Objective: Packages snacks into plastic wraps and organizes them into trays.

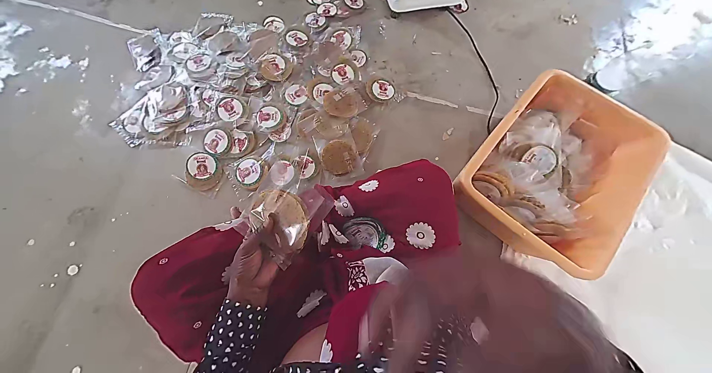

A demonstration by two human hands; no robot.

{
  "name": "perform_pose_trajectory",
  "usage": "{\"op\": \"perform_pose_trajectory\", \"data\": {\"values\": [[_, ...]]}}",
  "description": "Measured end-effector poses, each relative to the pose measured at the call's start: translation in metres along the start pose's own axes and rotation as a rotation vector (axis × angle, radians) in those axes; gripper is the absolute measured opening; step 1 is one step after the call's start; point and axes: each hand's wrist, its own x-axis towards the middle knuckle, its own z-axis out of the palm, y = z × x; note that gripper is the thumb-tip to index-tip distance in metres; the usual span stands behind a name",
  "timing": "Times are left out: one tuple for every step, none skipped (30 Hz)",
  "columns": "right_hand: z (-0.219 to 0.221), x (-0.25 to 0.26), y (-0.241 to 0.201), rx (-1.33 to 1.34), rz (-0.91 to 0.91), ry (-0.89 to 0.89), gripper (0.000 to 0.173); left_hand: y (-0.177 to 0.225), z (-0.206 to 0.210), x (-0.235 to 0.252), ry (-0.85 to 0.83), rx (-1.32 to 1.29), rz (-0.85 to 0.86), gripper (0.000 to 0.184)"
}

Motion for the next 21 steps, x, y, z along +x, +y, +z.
{"op": "perform_pose_trajectory", "data": {"values": [[-0.013, 0.000, 0.031, -0.283, 0.042, 0.110, 0.014, 0.001, -0.001, 0.000, -0.008, -0.005, 0.006, 0.029], [-0.024, 0.000, 0.066, -0.571, 0.128, 0.190, 0.017, 0.001, -0.003, -0.001, -0.006, 0.003, 0.010, 0.028], [-0.033, -0.003, 0.100, -0.783, 0.257, 0.195, 0.022, 0.000, -0.006, -0.002, -0.002, 0.010, 0.015, 0.028], [-0.039, -0.006, 0.131, -0.898, 0.408, 0.145, 0.028, -0.001, -0.009, -0.002, 0.009, 0.012, 0.017, 0.028], [-0.040, -0.009, 0.157, -0.949, 0.542, 0.082, 0.032, -0.001, -0.011, -0.002, 0.026, 0.023, 0.015, 0.027], [-0.039, -0.014, 0.178, -0.974, 0.622, 0.033, 0.030, -0.002, -0.014, -0.002, 0.035, 0.021, 0.012, 0.027], [-0.036, -0.019, 0.192, -0.981, 0.657, 0.018, 0.022, -0.002, -0.014, -0.003, 0.041, 0.014, 0.010, 0.027], [-0.034, -0.022, 0.198, -0.987, 0.655, 0.042, 0.014, -0.001, -0.014, -0.004, 0.047, 0.011, 0.011, 0.027], [-0.032, -0.024, 0.199, -0.982, 0.647, 0.087, 0.011, 0.000, -0.014, -0.005, 0.050, 0.007, 0.014, 0.027], [-0.031, -0.027, 0.198, -0.975, 0.625, 0.142, 0.012, 0.001, -0.015, -0.006, 0.048, 0.002, 0.017, 0.027], [-0.032, -0.030, 0.195, -0.967, 0.593, 0.199, 0.013, 0.001, -0.016, -0.007, 0.044, -0.004, 0.019, 0.028], [-0.034, -0.033, 0.191, -0.960, 0.571, 0.240, 0.015, 0.001, -0.017, -0.006, 0.041, 0.001, 0.019, 0.028], [-0.037, -0.035, 0.186, -0.947, 0.564, 0.260, 0.017, 0.001, -0.016, -0.006, 0.048, 0.032, 0.021, 0.026], [-0.040, -0.037, 0.181, -0.924, 0.564, 0.272, 0.018, 0.000, -0.015, -0.005, 0.049, 0.058, 0.019, 0.024], [-0.043, -0.039, 0.178, -0.888, 0.567, 0.290, 0.019, -0.002, -0.014, -0.004, 0.044, 0.070, 0.013, 0.024], [-0.045, -0.041, 0.175, -0.839, 0.580, 0.329, 0.019, -0.003, -0.013, -0.003, 0.038, 0.070, 0.002, 0.024], [-0.046, -0.043, 0.172, -0.774, 0.599, 0.394, 0.019, -0.005, -0.011, -0.002, 0.028, 0.063, -0.012, 0.024], [-0.047, -0.045, 0.171, -0.711, 0.613, 0.486, 0.016, -0.007, -0.009, -0.001, 0.024, 0.063, -0.022, 0.024], [-0.048, -0.047, 0.170, -0.643, 0.629, 0.581, 0.013, -0.009, -0.007, -0.001, 0.019, 0.070, -0.033, 0.025], [-0.050, -0.048, 0.170, -0.590, 0.638, 0.658, 0.011, -0.011, -0.005, -0.001, 0.015, 0.074, -0.040, 0.025], [-0.052, -0.050, 0.168, -0.548, 0.643, 0.707, 0.010, -0.012, -0.002, -0.001, 0.006, 0.072, -0.050, 0.025]]}}
